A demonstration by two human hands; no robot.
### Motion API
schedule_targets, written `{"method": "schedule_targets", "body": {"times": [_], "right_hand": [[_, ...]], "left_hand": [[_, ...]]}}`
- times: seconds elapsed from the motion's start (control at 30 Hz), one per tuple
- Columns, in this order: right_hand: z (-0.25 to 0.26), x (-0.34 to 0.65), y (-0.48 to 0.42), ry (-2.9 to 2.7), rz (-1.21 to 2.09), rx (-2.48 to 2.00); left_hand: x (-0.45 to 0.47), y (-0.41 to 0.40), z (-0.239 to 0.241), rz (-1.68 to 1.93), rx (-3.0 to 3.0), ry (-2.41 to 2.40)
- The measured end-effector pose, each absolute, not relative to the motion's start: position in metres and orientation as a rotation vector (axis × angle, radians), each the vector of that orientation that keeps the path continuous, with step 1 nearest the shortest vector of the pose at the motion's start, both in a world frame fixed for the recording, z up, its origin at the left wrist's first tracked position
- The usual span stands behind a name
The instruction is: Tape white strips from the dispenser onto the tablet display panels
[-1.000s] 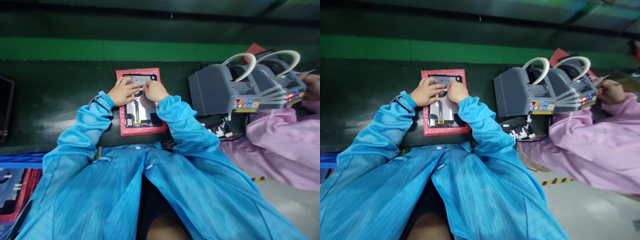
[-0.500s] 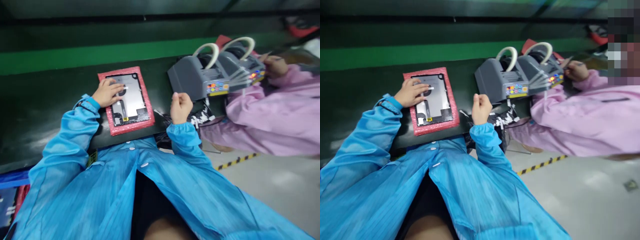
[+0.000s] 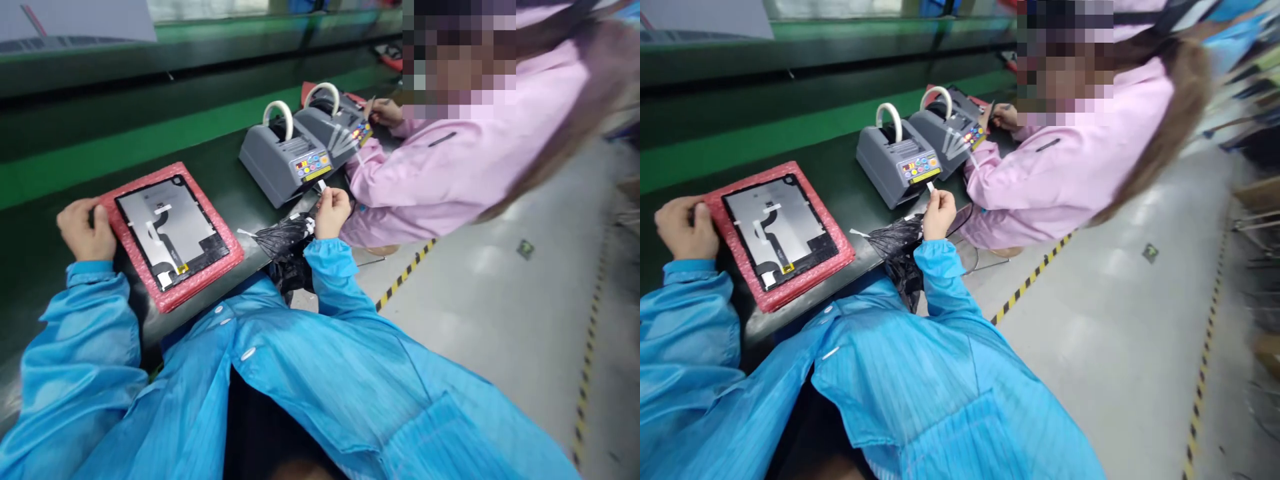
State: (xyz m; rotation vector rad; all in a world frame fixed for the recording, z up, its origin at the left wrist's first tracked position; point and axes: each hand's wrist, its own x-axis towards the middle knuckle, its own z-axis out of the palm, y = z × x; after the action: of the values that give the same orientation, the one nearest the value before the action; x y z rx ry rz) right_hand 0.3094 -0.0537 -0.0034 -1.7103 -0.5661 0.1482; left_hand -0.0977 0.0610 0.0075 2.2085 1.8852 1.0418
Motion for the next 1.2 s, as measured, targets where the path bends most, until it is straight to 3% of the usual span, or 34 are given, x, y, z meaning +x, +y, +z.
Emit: {"method": "schedule_targets", "body": {"times": [0.13,0.57,0.9,1.07,1.2], "right_hand": [[-0.007,0.315,-0.061,-0.528,0.23,-1.636],[-0.015,0.325,-0.05,-0.527,0.317,-1.574],[-0.024,0.321,-0.056,-0.846,0.196,-1.404],[-0.001,0.27,-0.055,-1.197,0.544,-1.285],[0.009,0.226,-0.034,-1.362,0.874,-1.179]], "left_hand": [[-0.108,0.068,-0.004,1.139,2.012,2.02],[-0.101,0.066,-0.004,0.932,2.086,2.032],[-0.058,0.046,0.036,0.994,2.222,1.572],[0.005,0.029,0.052,0.884,2.366,0.98],[0.026,0.028,0.042,0.761,2.397,0.883]]}}
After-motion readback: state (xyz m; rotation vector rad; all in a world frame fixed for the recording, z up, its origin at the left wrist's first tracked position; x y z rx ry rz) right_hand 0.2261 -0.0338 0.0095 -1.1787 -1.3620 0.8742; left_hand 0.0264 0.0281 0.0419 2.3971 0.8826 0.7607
